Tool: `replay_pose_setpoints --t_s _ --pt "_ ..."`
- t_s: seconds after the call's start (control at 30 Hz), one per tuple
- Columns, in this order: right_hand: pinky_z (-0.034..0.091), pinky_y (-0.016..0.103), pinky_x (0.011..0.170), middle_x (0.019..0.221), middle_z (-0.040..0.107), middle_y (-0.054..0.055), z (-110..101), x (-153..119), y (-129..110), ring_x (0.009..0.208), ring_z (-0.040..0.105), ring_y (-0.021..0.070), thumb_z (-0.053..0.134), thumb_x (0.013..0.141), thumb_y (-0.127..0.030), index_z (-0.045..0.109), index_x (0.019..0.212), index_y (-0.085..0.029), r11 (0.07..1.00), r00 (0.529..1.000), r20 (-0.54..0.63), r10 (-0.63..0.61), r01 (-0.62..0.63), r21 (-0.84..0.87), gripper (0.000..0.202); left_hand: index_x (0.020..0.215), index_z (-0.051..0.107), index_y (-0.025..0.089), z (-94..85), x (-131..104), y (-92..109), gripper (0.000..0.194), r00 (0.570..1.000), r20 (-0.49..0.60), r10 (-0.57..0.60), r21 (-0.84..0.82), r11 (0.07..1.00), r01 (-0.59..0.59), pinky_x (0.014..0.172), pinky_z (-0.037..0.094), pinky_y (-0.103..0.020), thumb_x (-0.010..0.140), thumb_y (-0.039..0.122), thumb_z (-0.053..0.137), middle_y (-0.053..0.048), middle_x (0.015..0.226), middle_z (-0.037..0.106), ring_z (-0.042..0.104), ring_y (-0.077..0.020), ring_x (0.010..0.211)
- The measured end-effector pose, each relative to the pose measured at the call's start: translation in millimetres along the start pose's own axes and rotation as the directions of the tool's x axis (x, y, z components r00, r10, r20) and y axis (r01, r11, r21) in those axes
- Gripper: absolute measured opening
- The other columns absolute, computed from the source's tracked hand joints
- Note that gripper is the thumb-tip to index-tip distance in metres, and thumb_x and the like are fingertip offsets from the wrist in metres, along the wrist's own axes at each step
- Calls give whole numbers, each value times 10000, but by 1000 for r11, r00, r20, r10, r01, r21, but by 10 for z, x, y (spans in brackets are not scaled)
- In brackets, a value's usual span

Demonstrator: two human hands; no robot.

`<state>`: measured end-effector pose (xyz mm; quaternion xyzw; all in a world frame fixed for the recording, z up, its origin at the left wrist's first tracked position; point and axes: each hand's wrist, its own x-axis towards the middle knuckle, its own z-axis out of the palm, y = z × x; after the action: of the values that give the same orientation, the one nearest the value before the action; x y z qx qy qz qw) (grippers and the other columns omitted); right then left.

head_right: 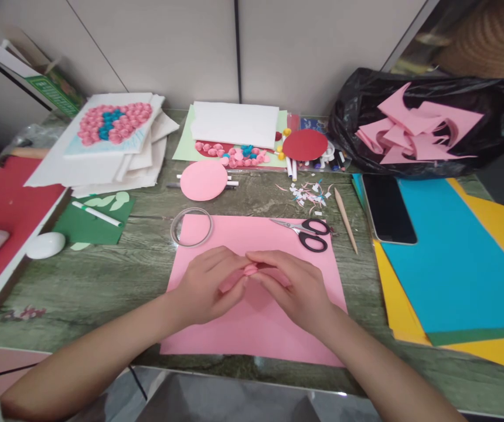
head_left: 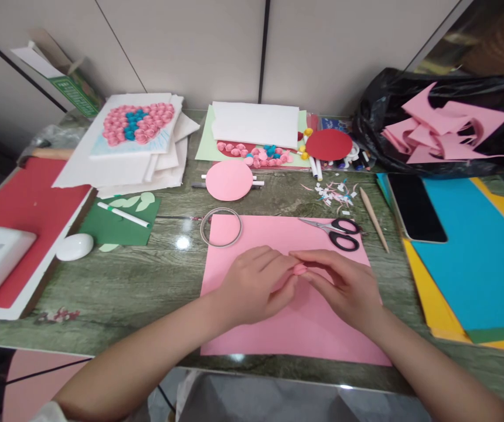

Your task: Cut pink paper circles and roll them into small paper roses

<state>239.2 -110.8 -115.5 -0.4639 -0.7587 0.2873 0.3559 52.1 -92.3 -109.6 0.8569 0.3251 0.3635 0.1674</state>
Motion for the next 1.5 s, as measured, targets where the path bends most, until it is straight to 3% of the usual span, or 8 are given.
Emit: replay_pose_setpoints --t_s 0.1,0.23,0.47,0.6,0.9,1.13,1.3,1.5 --pt "548 347 853 1031 713 49 -13 4 12 948 671 198 581 843 -160 606 1091 -256 992 994 -4 -105 105 -67 267 854 586 144 14 -7 -26 115 999 -5 40 91 995 -39 601 461 -286 814 181 484 -49 695 651 555 -153 643" --pt "527 339 865 1048 699 48 -29 2 -4 959 658 185 598 818 -110 590 1065 -256 980 983 -14 -181 179 -90 287 874 596 129 24 -24 -36 122 999 -21 31 79 996 -29 609 469 -307 795 185 522 -58 718 667 573 -165 663" --pt "503 302 846 998 682 44 -24 32 -50 954 638 168 585 829 -164 567 998 -235 998 1000 4 -20 20 -54 184 905 604 160 -22 30 -6 129 993 -20 -121 -127 985 117 692 502 -278 827 191 507 -40 808 707 636 -136 741" --pt "500 297 806 981 670 48 -37 64 -50 925 632 169 561 837 -182 551 976 -228 999 997 74 36 -33 -40 147 866 613 156 -8 43 -4 107 992 -31 -119 -112 987 115 664 497 -272 813 198 529 -33 769 706 637 -135 709" --pt "490 308 755 909 654 40 -59 65 -40 864 613 179 547 839 -176 566 930 -232 1000 997 69 22 -22 -3 109 900 597 152 -9 28 -14 146 993 40 -110 -80 990 113 673 488 -292 833 258 520 -49 811 703 629 -151 738" --pt "465 325 756 892 645 45 -66 97 -55 864 583 189 540 840 -182 550 928 -215 998 989 150 -13 21 -53 95 831 593 159 5 30 -21 150 996 36 -81 -24 996 82 644 470 -277 850 228 462 -42 756 689 611 -144 688" --pt "439 345 753 851 636 44 -63 108 -44 841 566 198 524 838 -165 548 889 -207 997 984 171 -52 61 -47 70 842 573 154 -2 26 -20 170 974 174 -145 -71 985 160 666 452 -283 865 267 449 -49 786 670 591 -151 703" --pt "435 321 697 794 616 34 -83 120 -78 766 549 182 497 873 -248 550 838 -210 999 969 244 34 -34 -7 74 798 556 162 -45 40 -2 229 876 397 -273 -220 898 380 642 411 -246 897 295 399 -15 723 608 536 -125 671"
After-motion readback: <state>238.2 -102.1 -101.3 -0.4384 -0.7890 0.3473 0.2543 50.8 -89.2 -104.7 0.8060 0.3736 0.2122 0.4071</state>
